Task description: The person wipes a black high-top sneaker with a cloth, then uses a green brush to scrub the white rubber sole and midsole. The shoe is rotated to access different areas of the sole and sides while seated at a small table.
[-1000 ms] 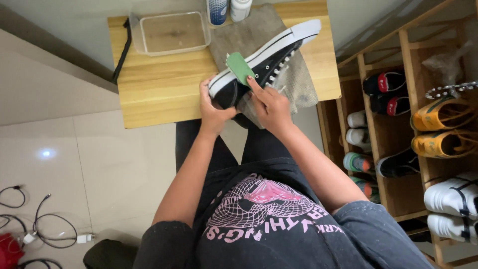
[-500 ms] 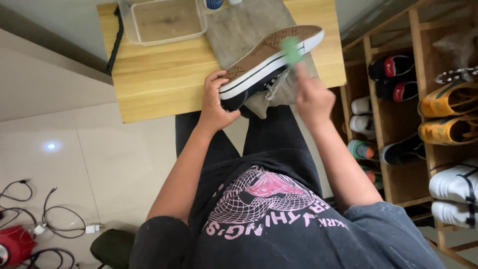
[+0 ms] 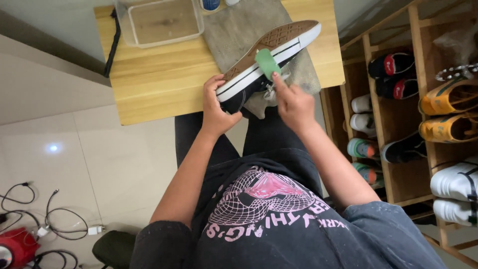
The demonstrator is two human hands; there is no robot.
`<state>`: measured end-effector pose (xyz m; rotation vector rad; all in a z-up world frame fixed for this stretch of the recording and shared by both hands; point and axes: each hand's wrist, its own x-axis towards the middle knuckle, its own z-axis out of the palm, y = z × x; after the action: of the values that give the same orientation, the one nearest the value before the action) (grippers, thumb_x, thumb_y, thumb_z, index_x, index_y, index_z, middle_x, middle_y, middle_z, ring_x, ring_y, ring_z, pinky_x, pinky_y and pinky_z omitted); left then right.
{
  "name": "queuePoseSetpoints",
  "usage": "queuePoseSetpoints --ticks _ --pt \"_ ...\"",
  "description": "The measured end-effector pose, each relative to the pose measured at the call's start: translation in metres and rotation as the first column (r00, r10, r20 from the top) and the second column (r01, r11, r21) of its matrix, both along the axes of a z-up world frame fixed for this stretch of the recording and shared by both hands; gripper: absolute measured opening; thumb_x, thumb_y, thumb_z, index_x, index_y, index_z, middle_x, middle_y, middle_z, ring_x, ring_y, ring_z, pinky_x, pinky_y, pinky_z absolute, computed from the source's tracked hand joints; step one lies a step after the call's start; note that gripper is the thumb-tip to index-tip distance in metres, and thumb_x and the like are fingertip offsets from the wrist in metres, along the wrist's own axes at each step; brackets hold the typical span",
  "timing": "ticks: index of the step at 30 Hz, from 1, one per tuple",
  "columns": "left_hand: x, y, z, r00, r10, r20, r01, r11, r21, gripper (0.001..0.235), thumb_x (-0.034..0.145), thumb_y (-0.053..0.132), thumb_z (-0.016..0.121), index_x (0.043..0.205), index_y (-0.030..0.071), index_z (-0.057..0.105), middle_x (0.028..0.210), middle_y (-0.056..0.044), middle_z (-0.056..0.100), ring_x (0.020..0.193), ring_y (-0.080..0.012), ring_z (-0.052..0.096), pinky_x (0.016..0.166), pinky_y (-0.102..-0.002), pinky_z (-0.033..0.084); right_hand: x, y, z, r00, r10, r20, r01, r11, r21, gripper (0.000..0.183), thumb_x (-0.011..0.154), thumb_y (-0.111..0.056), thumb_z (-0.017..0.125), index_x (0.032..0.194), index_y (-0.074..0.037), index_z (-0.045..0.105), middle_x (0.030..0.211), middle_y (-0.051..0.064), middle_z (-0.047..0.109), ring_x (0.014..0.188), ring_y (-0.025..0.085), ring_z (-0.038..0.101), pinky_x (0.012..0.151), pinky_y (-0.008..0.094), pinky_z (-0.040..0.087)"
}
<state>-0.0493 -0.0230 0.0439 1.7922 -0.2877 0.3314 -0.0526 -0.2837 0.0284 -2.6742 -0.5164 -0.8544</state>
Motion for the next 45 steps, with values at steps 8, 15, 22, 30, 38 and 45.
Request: queuePoseSetpoints --ticks 8,15,22,30,38,45 --pt "-0.001 -0.008 -0.003 0.998 0.055 0.014 -0.055 0.998 -0.001 0.078 0.055 0.002 0.071 0.129 0.007 0.045 0.139 -0.014 0.047 0.131 -0.0344 0.052 0.115 -0.050 0.041 0.004 -0.005 0.010 0.999 0.028 0.041 -0.033 0.990 0.135 0.029 0.104 -0.012 0.057 0.125 -0.017 0.077 0.066 0.004 0.056 0.054 0.027 0.058 0.052 0.036 0.050" --pt "-0.001 -0.009 -0.004 0.998 0.056 0.043 -0.057 0.998 0.020 0.076 0.055 0.001 0.071 0.126 0.006 0.045 0.138 -0.015 0.047 0.130 -0.0357 0.051 0.115 -0.050 0.041 0.026 -0.033 0.012 0.995 0.031 -0.091 -0.004 0.960 0.281 0.031 0.108 -0.007 0.057 0.133 -0.009 0.074 0.079 0.009 0.070 0.065 0.022 0.066 0.061 0.028 0.052" --pt "-0.001 -0.007 -0.009 0.997 0.061 0.049 -0.064 0.996 0.056 0.077 0.055 0.002 0.072 0.127 0.006 0.045 0.139 -0.015 0.047 0.131 -0.0351 0.051 0.115 -0.050 0.040 0.011 -0.003 0.044 0.987 0.063 -0.146 -0.041 0.988 0.147 0.034 0.100 -0.010 0.067 0.132 -0.020 0.076 0.075 0.012 0.069 0.069 0.032 0.070 0.064 0.043 0.055" --pt "0.001 -0.005 -0.010 0.998 0.063 0.016 -0.064 0.997 0.040 0.078 0.055 0.002 0.072 0.128 0.006 0.044 0.137 -0.014 0.047 0.130 -0.0340 0.052 0.115 -0.049 0.041 0.000 0.002 0.037 1.000 0.017 0.005 -0.017 0.997 -0.078 0.037 0.101 -0.026 0.066 0.136 -0.033 0.074 0.062 0.003 0.056 0.049 0.025 0.060 0.048 0.038 0.049" --pt "0.002 -0.007 -0.012 0.998 0.064 0.015 -0.064 0.998 0.026 0.078 0.056 0.003 0.072 0.129 0.007 0.044 0.138 -0.014 0.046 0.131 -0.0340 0.051 0.115 -0.050 0.041 0.005 0.002 0.041 0.996 -0.068 0.055 0.076 0.984 -0.158 0.036 0.099 -0.023 0.064 0.131 -0.036 0.075 0.063 -0.005 0.048 0.044 0.018 0.051 0.044 0.028 0.045" --pt "0.003 -0.005 -0.015 0.998 0.065 0.020 -0.065 0.998 0.026 0.078 0.054 0.005 0.071 0.128 0.007 0.045 0.137 -0.014 0.047 0.129 -0.0341 0.052 0.115 -0.049 0.041 0.017 -0.013 0.014 0.996 0.003 0.087 0.008 0.992 -0.126 0.032 0.099 -0.026 0.067 0.129 -0.033 0.076 0.066 0.000 0.056 0.052 0.023 0.062 0.049 0.037 0.050"
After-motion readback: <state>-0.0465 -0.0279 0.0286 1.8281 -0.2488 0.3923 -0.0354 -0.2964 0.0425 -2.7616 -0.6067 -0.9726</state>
